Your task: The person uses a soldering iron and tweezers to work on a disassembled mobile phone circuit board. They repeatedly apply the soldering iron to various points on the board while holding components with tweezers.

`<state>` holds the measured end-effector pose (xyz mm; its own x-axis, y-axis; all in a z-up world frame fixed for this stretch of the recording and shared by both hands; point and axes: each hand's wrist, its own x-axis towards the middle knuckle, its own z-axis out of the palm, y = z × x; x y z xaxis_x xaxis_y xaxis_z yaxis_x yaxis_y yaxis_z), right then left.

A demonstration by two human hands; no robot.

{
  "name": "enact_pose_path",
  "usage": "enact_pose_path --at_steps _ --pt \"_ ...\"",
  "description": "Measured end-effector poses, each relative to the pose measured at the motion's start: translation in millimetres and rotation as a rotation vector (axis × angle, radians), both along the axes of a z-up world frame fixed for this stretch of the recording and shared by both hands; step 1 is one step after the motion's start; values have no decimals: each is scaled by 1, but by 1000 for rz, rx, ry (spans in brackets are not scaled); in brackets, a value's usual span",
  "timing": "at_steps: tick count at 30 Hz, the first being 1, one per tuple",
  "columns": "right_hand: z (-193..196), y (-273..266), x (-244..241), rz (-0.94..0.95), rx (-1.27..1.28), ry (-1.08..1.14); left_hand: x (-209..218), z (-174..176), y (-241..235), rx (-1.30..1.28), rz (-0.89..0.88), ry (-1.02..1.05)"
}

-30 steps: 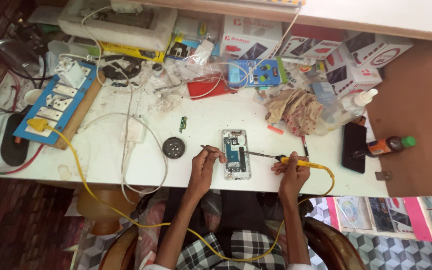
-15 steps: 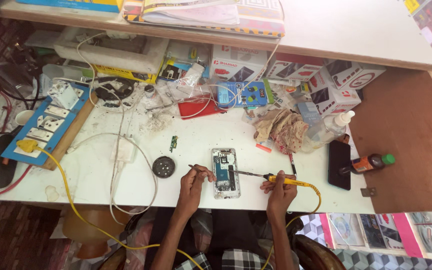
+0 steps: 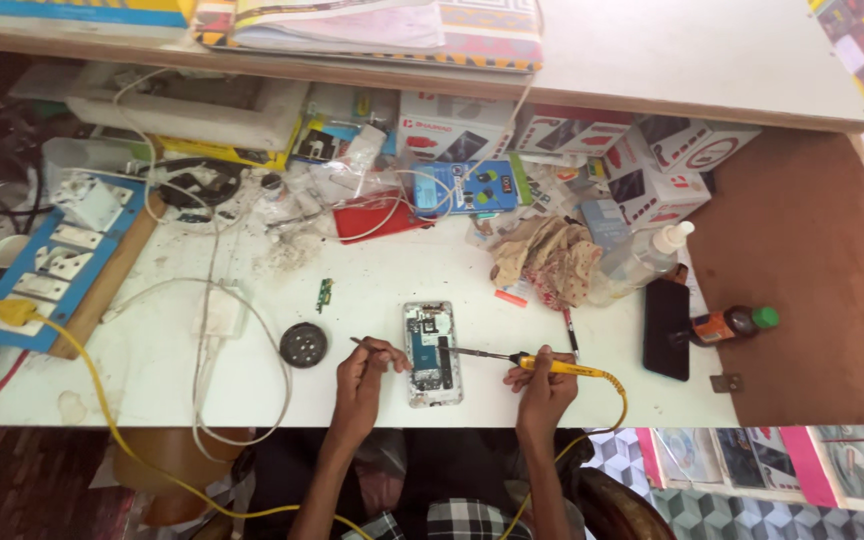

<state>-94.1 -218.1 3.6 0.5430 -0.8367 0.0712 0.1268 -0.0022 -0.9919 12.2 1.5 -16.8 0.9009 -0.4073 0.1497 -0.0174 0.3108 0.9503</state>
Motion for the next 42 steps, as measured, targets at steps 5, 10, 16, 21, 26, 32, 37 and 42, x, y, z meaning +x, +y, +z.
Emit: enact_pose_path --at_steps 5,10,16,21,26,32,37,42 --pt "1 0 -1 -2 10 16 -1 -2 -1 11 3 14" --pt "1 -1 2 6 11 11 -2 1 1 55 10 11" --pt "-6 -2 -2 -5 3 39 -1 -6 1 2 -6 10" --pt "-5 -5 2 -40 25 30 -2 -14 -2 -5 18 27" --pt "-5 -2 0 -36 54 53 -1 -18 1 -4 12 45" --pt "-3 -3 2 -31 54 51 0 -14 -1 -51 6 40" --pt "0 1 0 -35 12 66 1 -3 1 35 23 34" --pt "-9 -4 -2 -102 68 -48 -4 -1 2 -3 23 -13"
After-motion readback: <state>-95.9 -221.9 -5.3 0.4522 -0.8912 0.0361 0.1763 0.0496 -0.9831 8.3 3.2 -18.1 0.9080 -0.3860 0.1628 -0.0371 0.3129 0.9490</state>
